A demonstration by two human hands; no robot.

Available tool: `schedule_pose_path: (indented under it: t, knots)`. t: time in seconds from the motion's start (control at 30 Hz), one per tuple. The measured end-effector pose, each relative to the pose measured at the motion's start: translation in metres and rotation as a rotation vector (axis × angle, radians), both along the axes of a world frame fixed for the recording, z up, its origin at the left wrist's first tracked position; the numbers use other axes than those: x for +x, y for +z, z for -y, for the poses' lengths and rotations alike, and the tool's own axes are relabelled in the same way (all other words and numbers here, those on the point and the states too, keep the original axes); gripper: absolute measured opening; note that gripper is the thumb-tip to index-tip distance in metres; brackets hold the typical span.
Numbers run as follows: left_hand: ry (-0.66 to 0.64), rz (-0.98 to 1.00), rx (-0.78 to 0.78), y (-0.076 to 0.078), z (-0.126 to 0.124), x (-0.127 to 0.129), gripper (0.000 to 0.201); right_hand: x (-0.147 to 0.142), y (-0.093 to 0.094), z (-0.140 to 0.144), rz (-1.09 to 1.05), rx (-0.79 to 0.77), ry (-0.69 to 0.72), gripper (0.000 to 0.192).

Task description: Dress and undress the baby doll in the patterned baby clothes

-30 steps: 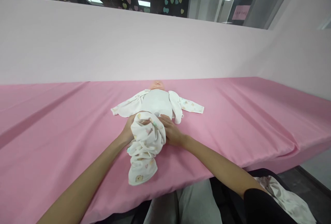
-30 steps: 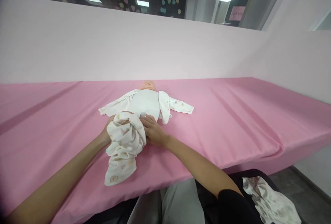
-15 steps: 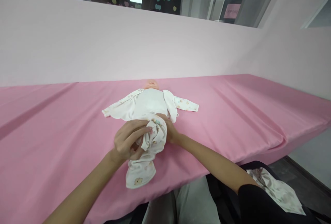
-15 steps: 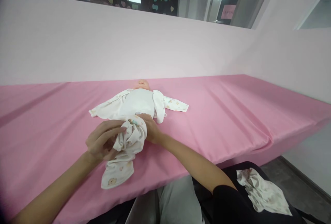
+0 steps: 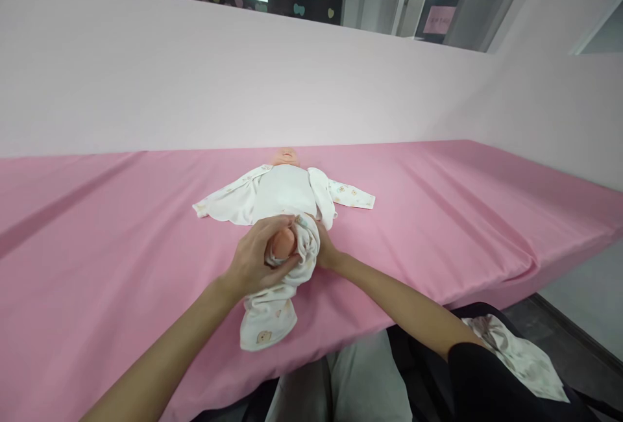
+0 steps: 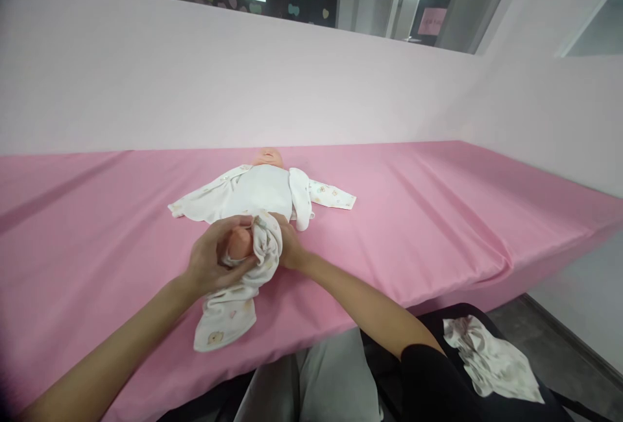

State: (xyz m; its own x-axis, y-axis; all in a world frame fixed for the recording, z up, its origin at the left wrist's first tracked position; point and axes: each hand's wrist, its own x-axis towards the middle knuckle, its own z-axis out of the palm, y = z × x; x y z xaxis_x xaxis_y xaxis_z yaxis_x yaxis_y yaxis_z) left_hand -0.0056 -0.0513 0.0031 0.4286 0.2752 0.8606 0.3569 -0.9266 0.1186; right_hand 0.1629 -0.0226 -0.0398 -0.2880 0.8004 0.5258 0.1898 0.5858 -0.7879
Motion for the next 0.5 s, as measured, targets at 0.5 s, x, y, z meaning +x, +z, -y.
schedule_pose_path:
  t: [0.5]
  knots:
    - [0.121, 0.004, -0.227, -0.0061, -0.0032, -0.0022, 0.045, 0.0006, 0.0070, -0.0023, 0.029, 0.082, 0.023, 0.042]
